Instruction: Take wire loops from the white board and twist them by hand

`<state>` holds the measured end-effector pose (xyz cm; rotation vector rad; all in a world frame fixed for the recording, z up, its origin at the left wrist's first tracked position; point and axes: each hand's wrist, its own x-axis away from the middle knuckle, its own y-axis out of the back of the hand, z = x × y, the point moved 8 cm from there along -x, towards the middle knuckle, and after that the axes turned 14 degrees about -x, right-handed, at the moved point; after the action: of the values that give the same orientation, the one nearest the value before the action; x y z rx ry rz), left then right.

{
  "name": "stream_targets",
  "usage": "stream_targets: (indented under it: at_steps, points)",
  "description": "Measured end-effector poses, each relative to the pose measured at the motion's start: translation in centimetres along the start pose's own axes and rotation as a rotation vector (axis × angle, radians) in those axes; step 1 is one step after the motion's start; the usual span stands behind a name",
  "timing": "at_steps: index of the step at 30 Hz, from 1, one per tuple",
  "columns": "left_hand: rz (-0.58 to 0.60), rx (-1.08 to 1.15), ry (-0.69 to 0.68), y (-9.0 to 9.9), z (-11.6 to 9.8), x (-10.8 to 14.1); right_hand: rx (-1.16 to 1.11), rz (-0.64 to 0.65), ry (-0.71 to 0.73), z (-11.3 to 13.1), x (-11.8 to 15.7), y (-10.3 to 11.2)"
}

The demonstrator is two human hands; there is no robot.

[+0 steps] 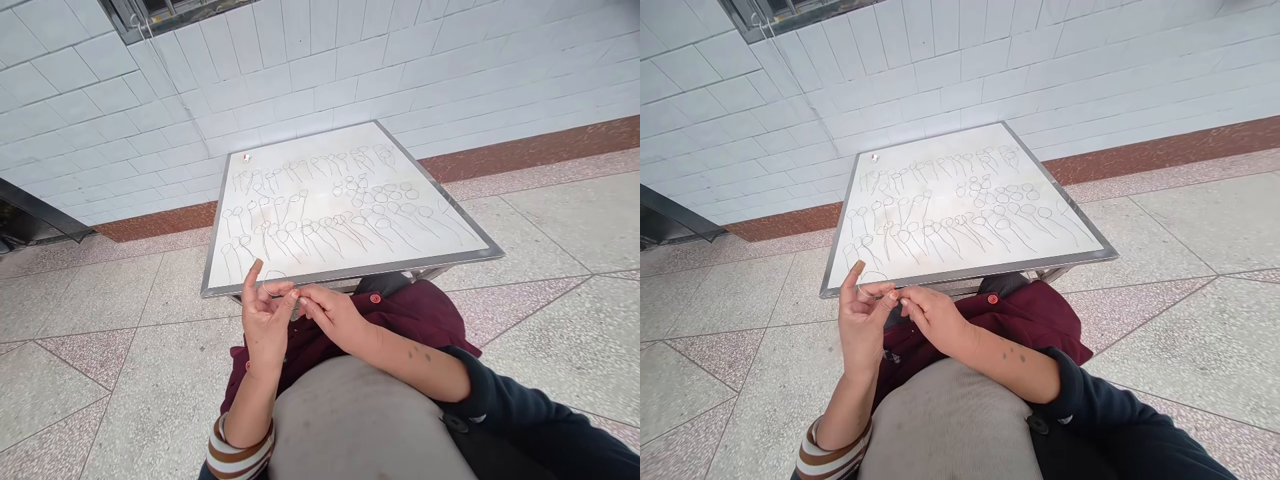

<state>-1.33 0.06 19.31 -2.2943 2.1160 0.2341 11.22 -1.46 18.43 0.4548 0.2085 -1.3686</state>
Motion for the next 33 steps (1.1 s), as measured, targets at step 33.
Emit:
stream_targets:
  at_steps: [33]
  points:
    - [-0.111,0.218,0.063,0.0,2.1,-0.1,-0.214,0.003,-0.147,-1.6,0.5,-0.8]
